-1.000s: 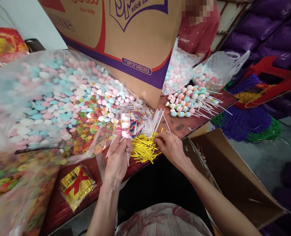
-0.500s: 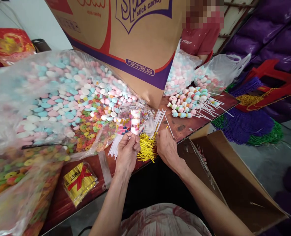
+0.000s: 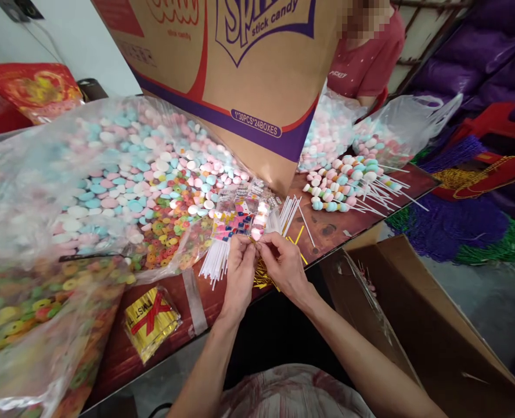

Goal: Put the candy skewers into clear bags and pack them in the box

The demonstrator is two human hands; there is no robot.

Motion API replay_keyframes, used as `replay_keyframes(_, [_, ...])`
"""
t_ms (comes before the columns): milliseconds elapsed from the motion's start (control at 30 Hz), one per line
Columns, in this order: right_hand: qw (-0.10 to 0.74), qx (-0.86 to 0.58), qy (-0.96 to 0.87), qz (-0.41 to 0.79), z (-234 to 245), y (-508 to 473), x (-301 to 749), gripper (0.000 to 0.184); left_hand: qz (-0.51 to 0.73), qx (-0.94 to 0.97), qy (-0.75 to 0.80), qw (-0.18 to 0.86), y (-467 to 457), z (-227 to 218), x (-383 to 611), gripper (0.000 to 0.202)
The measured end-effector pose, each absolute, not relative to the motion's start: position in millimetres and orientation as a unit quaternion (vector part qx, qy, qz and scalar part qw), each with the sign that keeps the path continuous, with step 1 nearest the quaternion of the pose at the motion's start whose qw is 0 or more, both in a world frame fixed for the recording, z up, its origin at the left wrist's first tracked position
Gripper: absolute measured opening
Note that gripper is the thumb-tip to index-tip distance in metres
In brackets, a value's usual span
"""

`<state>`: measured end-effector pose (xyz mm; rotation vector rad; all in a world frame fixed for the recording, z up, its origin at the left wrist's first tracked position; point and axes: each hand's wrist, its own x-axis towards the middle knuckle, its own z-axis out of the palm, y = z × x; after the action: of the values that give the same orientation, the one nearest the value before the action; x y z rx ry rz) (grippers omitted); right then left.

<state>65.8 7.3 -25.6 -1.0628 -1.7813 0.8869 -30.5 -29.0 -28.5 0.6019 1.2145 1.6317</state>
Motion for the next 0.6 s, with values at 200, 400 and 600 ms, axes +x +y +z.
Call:
replay_keyframes(200, [0.416, -0.397, -0.754, 0.318, -20, 11, 73, 0.016, 0.672, 0.229, 0.461, 0.533, -30, -26, -33, 0.031])
replay_keyframes(400, [0.421, -0.405, -0.663, 0.468, -23, 5, 85, 0.013, 0.696, 0.18, 0.442, 0.537, -23, -21, -35, 0.033])
replay_keyframes(600, [0.434, -0.418, -0.621, 0.502, -26, 8, 82, 0.014, 0.691, 0.23, 0.447, 0.521, -25, -22, -28, 0.029])
